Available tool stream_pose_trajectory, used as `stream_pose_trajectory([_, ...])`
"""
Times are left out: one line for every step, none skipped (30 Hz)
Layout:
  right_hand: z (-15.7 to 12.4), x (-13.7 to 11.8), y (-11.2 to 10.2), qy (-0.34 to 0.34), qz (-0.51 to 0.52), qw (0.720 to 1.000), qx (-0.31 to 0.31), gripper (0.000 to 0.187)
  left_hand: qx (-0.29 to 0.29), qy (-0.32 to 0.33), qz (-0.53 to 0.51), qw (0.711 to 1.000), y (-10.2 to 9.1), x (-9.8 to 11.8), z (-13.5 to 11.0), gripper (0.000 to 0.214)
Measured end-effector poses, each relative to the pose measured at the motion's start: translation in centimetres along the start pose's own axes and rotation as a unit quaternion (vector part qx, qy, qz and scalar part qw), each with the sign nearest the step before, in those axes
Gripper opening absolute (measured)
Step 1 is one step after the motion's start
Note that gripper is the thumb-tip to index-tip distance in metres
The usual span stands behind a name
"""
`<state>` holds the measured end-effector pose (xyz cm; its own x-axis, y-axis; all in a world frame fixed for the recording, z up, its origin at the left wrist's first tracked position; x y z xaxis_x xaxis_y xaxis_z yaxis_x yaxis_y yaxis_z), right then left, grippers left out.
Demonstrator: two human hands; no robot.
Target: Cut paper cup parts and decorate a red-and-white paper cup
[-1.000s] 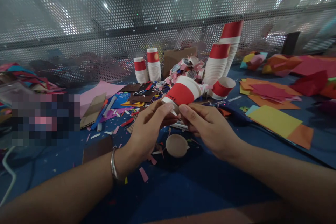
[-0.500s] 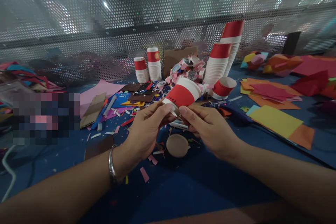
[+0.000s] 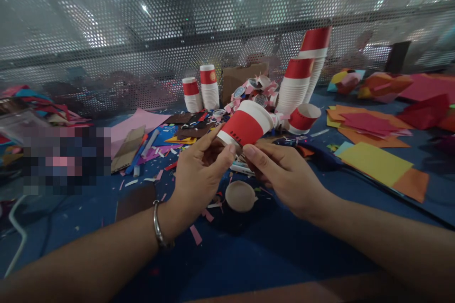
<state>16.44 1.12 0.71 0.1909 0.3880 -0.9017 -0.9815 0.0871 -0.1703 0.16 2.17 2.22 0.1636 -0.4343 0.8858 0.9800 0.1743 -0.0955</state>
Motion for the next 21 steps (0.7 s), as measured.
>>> stream_pose_trajectory([-0.02,-0.03,-0.01,-0.004,-0.002,1.000,0.001,0.050,0.001,0.003,0.002,1.000,-0.02,0.01,-0.03,0.030])
stream_pose_trajectory([-0.03,-0.07,-0.01,-0.008,-0.003,1.000,0.002,0.050,0.000,0.006,0.003,1.000,-0.03,0.00,-0.04,0.031])
stream_pose_trajectory([-0.04,-0.11,-0.01,-0.010,-0.003,1.000,0.003,0.051,-0.001,0.008,0.004,1.000,-0.02,-0.02,-0.05,0.032])
stream_pose_trajectory([-0.05,-0.15,-0.01,-0.011,-0.002,1.000,0.005,0.051,-0.002,0.009,0.003,1.000,-0.01,-0.05,-0.04,0.033])
stream_pose_trajectory([-0.05,-0.19,0.00,-0.010,-0.002,1.000,0.006,0.051,-0.002,0.009,0.004,1.000,0.00,-0.05,-0.04,0.035])
stream_pose_trajectory([-0.06,-0.23,0.01,-0.009,-0.003,1.000,0.007,0.051,-0.001,0.011,0.004,1.000,0.02,-0.03,-0.04,0.037])
stream_pose_trajectory([-0.06,-0.27,0.00,-0.008,-0.004,1.000,0.008,0.051,-0.001,0.015,0.005,1.000,0.04,0.03,-0.05,0.037])
stream_pose_trajectory([-0.07,-0.32,-0.01,-0.008,-0.006,1.000,0.009,0.051,0.000,0.020,0.007,1.000,0.06,0.11,-0.08,0.038])
stream_pose_trajectory([-0.08,-0.39,-0.03,-0.009,-0.009,1.000,0.010,0.051,0.001,0.025,0.007,1.000,0.07,0.20,-0.13,0.039])
stream_pose_trajectory([-0.10,-0.46,-0.06,-0.011,-0.012,1.000,0.011,0.050,0.002,0.031,0.008,1.000,0.07,0.29,-0.20,0.039])
stream_pose_trajectory([-0.14,-0.53,-0.08,-0.014,-0.014,1.000,0.010,0.050,0.002,0.036,0.010,0.999,0.06,0.35,-0.28,0.040])
stream_pose_trajectory([-0.18,-0.61,-0.12,-0.017,-0.015,1.000,0.010,0.050,0.004,0.041,0.014,0.999,0.02,0.39,-0.35,0.041])
stream_pose_trajectory([-0.22,-0.67,-0.15,-0.019,-0.016,1.000,0.010,0.050,0.005,0.045,0.021,0.999,-0.03,0.41,-0.43,0.042])
stream_pose_trajectory([-0.26,-0.72,-0.17,-0.020,-0.016,1.000,0.010,0.050,0.006,0.049,0.028,0.998,-0.08,0.39,-0.50,0.043])
stream_pose_trajectory([-0.29,-0.75,-0.20,-0.021,-0.015,1.000,0.011,0.050,0.006,0.051,0.034,0.998,-0.11,0.37,-0.55,0.044])
stream_pose_trajectory([-0.31,-0.76,-0.21,-0.023,-0.014,1.000,0.011,0.050,0.005,0.053,0.036,0.998,-0.13,0.32,-0.58,0.044])
stream_pose_trajectory([-0.32,-0.76,-0.22,-0.023,-0.013,1.000,0.012,0.051,0.005,0.052,0.031,0.998,-0.13,0.26,-0.59,0.045])
stream_pose_trajectory([-0.32,-0.74,-0.22,-0.023,-0.011,1.000,0.012,0.051,0.002,0.047,0.018,0.999,-0.08,0.18,-0.57,0.045])
stream_pose_trajectory([-0.30,-0.71,-0.22,-0.022,-0.007,1.000,0.011,0.051,-0.004,0.037,-0.005,0.999,0.00,0.06,-0.53,0.045])
stream_pose_trajectory([-0.27,-0.66,-0.21,-0.020,-0.001,1.000,0.011,0.052,-0.010,0.024,-0.035,0.999,0.13,-0.08,-0.46,0.044])
stream_pose_trajectory([-0.24,-0.60,-0.20,-0.016,0.003,1.000,0.011,0.052,-0.021,0.002,-0.072,0.997,0.30,-0.26,-0.37,0.041])
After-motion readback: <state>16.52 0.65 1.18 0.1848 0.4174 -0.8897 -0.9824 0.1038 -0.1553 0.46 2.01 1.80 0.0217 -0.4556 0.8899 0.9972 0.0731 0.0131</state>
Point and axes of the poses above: each hand's wrist, its own z-axis towards the middle knuckle, its own y-axis out of the palm, x = y × z, the point moved 3 cm from there along z, towards the middle knuckle, and after that the axes turned 12 degrees about x, right-handed, at the moved point
